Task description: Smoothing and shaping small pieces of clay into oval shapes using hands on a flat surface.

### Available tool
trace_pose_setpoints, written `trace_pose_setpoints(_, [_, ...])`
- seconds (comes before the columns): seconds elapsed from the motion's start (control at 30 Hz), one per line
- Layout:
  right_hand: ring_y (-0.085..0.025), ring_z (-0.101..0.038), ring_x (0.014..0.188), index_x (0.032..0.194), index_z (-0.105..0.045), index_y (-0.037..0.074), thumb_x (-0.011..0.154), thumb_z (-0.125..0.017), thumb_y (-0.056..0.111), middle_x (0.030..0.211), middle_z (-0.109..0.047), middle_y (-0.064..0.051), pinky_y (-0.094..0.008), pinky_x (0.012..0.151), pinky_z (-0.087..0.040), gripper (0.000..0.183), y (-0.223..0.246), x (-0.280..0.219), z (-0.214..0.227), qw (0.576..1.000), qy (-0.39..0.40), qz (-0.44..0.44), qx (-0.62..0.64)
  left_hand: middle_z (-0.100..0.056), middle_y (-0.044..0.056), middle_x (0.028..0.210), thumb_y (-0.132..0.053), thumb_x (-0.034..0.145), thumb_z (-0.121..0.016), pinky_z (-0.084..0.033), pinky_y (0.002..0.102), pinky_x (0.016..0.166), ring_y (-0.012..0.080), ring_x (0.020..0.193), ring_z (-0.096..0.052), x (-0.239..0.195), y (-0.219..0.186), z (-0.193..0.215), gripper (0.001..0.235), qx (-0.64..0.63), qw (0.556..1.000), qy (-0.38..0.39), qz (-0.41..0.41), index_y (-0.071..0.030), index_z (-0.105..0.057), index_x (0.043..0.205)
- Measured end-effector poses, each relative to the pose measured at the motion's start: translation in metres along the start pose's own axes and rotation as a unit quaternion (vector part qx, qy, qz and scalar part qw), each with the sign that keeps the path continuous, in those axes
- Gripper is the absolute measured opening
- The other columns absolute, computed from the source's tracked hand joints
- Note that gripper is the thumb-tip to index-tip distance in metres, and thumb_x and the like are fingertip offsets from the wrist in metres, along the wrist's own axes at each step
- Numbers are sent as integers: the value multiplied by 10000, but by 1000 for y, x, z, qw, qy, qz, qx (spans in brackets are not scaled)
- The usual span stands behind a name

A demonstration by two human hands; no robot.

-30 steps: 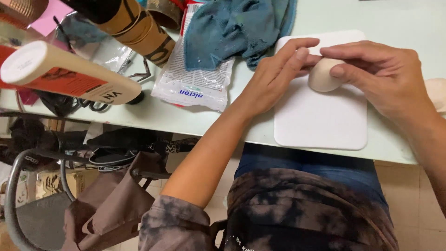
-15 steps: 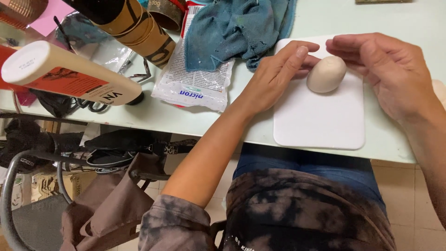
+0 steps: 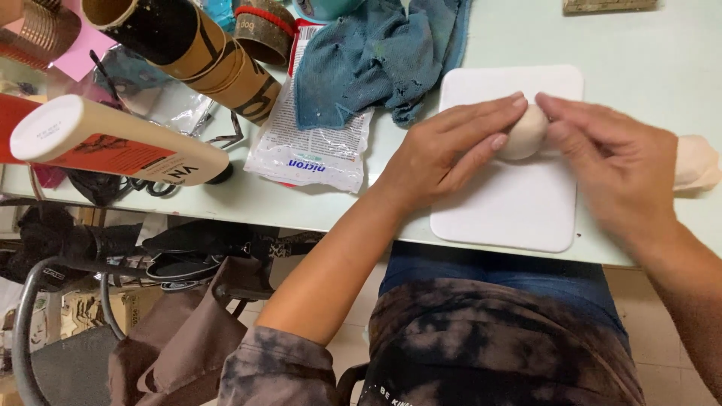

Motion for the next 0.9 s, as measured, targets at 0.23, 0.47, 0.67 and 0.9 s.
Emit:
trace_pose_setpoints(0.23, [-180, -589, 1048, 1115, -574, -5, 897, -594, 26, 1136, -600, -156, -237, 951, -482, 221, -14, 10, -3, 991, 11, -110, 72, -545, 97, 1274, -49, 951, -601, -470, 311, 1128, 230, 1222, -576, 1, 7, -1, 311, -56, 998, -20, 7, -77, -496, 1242])
trace_pose_setpoints(0.47, [-198, -570, 1100, 1144, -509, -14, 778, -588, 56, 1180, -572, -147, -265, 1010, -463, 381, -23, 11, -10, 974, 63, -143, 167, -555, 76, 1268, -69, 968, -580, -491, 316, 1121, 226, 1214, -592, 0, 7, -3, 296, -36, 999, -22, 2, -95, -491, 1249])
trace_pose_setpoints(0.67, [-229, -586, 1050, 1111, -535, -52, 779, -651, 34, 1129, -585, -189, -281, 969, -502, 362, -18, 13, -7, 991, 51, -63, 106, -569, 76, 1242, -67, 963, -572, -506, 321, 1096, 229, 1190, -602, 1, 5, -1, 269, -42, 999, -24, 1, -86, -512, 1224])
trace_pose_setpoints(0.9, [-177, -562, 1078, 1098, -546, 18, 882, -503, 68, 1140, -590, -119, -250, 993, -477, 226, -40, 14, -7, 957, 72, -192, 207, -567, 82, 1246, -78, 966, -554, -478, 313, 1109, 229, 1192, -599, 4, 4, 1, 258, -52, 998, -11, 17, -66, -519, 1221])
Point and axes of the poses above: each hand's wrist, its own x-axis towards the middle knuckle, its own z-axis out of the back of the hand, y = z × x, the point moved 7 cm from there along x, towards the middle knuckle
